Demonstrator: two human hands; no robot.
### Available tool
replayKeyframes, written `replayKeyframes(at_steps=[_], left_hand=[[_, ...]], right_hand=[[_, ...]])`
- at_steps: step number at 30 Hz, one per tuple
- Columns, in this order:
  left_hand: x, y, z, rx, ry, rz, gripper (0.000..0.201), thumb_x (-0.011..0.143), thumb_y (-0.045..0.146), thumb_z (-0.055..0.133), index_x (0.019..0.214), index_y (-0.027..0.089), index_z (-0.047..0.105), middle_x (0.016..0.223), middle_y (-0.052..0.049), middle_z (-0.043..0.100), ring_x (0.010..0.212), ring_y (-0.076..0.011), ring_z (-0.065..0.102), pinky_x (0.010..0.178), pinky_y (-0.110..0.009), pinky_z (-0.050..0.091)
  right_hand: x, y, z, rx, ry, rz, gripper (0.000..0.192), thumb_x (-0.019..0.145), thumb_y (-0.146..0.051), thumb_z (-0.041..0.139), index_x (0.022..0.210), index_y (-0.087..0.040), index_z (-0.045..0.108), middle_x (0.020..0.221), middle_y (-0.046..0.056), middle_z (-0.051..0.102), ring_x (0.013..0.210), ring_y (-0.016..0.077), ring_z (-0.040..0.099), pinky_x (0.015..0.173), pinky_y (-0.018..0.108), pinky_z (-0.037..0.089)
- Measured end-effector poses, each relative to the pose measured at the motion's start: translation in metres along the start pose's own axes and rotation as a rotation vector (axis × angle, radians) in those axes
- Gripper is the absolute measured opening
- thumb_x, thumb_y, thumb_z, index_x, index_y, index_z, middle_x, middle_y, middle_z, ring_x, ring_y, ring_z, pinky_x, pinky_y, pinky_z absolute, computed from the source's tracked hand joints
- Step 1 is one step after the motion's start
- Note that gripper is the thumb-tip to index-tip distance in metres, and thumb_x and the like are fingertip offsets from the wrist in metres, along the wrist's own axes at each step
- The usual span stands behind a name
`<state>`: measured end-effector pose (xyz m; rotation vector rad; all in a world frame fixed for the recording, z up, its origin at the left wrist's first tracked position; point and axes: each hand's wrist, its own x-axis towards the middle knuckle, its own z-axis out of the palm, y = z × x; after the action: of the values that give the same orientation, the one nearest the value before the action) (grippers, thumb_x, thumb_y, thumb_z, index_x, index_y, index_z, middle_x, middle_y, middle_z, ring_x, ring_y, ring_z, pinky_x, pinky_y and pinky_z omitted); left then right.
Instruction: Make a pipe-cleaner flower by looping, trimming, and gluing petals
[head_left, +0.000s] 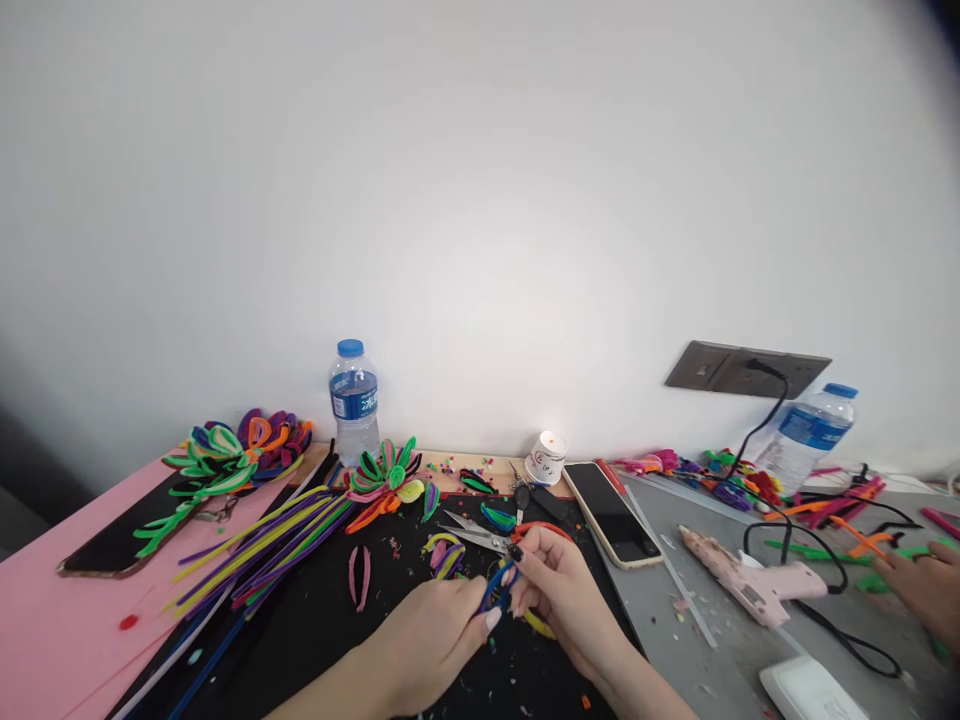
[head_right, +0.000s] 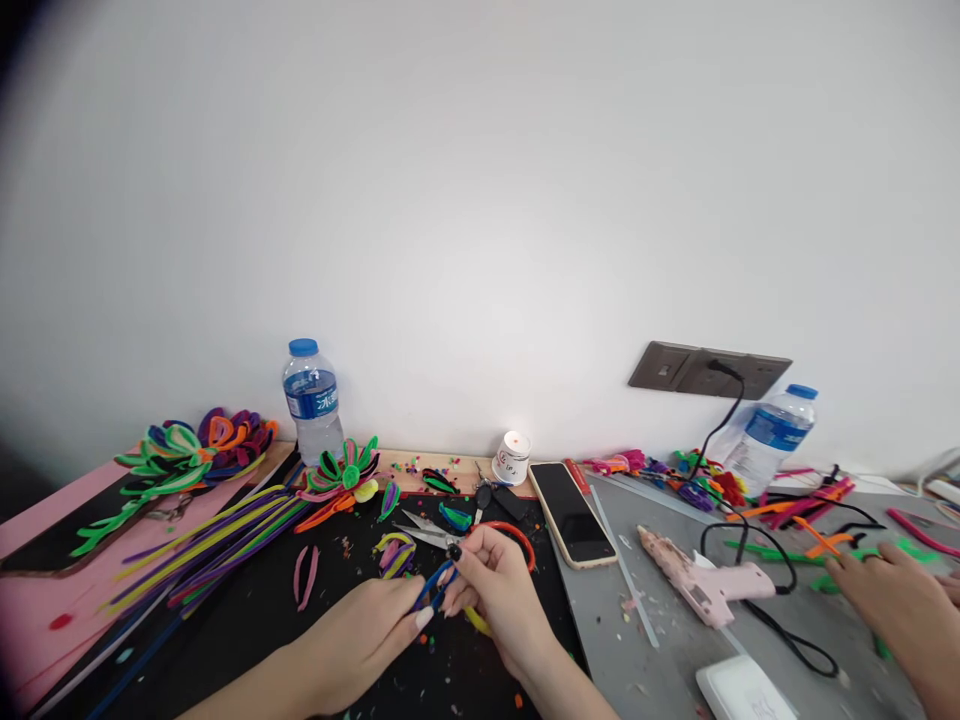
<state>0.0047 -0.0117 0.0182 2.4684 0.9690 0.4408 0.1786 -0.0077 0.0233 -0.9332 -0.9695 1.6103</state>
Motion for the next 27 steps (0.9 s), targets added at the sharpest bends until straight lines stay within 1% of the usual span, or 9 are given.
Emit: replayKeyframes(at_steps=[2, 4, 8, 13, 17, 21, 27], left_hand=[[0.001, -0.002, 0.002, 0.005, 0.031, -0.067, 0.019, 0.089, 0.029, 0.030, 0.083, 0.019, 0.046, 0.076, -0.001, 0.059, 0.067, -0.0159, 0.055, 0.056, -0.023, 0.034], [0.002, -0.005, 0.003, 0.021, 0.037, -0.087, 0.016, 0.089, 0.026, 0.032, 0.082, 0.019, 0.044, 0.076, -0.001, 0.059, 0.067, -0.0159, 0.055, 0.055, -0.023, 0.033], [0.003, -0.011, 0.007, 0.085, 0.030, -0.071, 0.015, 0.089, 0.019, 0.031, 0.080, 0.018, 0.044, 0.074, -0.001, 0.058, 0.062, -0.0146, 0.053, 0.052, -0.023, 0.030], [0.006, -0.012, 0.008, 0.161, 0.038, -0.062, 0.015, 0.088, 0.018, 0.034, 0.079, 0.017, 0.045, 0.073, -0.001, 0.058, 0.062, -0.0146, 0.053, 0.051, -0.024, 0.029], [0.007, -0.011, 0.006, 0.153, 0.050, -0.103, 0.013, 0.088, 0.019, 0.036, 0.082, 0.016, 0.047, 0.073, -0.001, 0.059, 0.064, -0.0152, 0.055, 0.052, -0.023, 0.031], [0.006, -0.013, 0.007, 0.169, 0.054, -0.138, 0.015, 0.088, 0.021, 0.035, 0.082, 0.016, 0.048, 0.075, -0.002, 0.060, 0.066, -0.0154, 0.056, 0.053, -0.023, 0.032], [0.005, -0.017, 0.012, 0.182, 0.084, -0.087, 0.021, 0.089, 0.018, 0.031, 0.078, 0.017, 0.048, 0.072, -0.001, 0.058, 0.062, -0.0138, 0.053, 0.053, -0.023, 0.032]], right_hand=[[0.000, -0.001, -0.001, 0.047, 0.027, -0.012, 0.025, 0.073, -0.028, 0.065, 0.067, -0.015, 0.044, 0.059, 0.001, 0.062, 0.045, 0.0081, 0.058, 0.044, 0.016, 0.045], [-0.001, 0.000, 0.000, 0.080, 0.031, -0.014, 0.025, 0.075, -0.028, 0.064, 0.067, -0.015, 0.044, 0.061, 0.001, 0.063, 0.048, 0.0084, 0.059, 0.047, 0.017, 0.046], [-0.004, 0.002, 0.001, 0.132, 0.016, -0.001, 0.022, 0.077, -0.025, 0.062, 0.067, -0.015, 0.044, 0.064, 0.003, 0.064, 0.051, 0.0087, 0.059, 0.049, 0.018, 0.047], [-0.005, 0.001, 0.004, 0.188, 0.023, 0.014, 0.021, 0.077, -0.025, 0.061, 0.067, -0.014, 0.047, 0.064, 0.003, 0.064, 0.052, 0.0074, 0.058, 0.053, 0.018, 0.048], [-0.005, 0.003, 0.006, 0.224, 0.044, 0.018, 0.021, 0.074, -0.025, 0.065, 0.067, -0.015, 0.047, 0.065, 0.002, 0.063, 0.056, 0.0086, 0.060, 0.056, 0.019, 0.049], [-0.006, 0.005, 0.008, 0.232, 0.048, 0.024, 0.022, 0.074, -0.025, 0.065, 0.067, -0.015, 0.047, 0.063, 0.001, 0.062, 0.055, 0.0086, 0.060, 0.057, 0.020, 0.049], [-0.007, 0.003, 0.009, 0.207, 0.051, 0.032, 0.025, 0.072, -0.027, 0.066, 0.065, -0.015, 0.046, 0.063, 0.002, 0.063, 0.054, 0.0087, 0.060, 0.055, 0.019, 0.049]])
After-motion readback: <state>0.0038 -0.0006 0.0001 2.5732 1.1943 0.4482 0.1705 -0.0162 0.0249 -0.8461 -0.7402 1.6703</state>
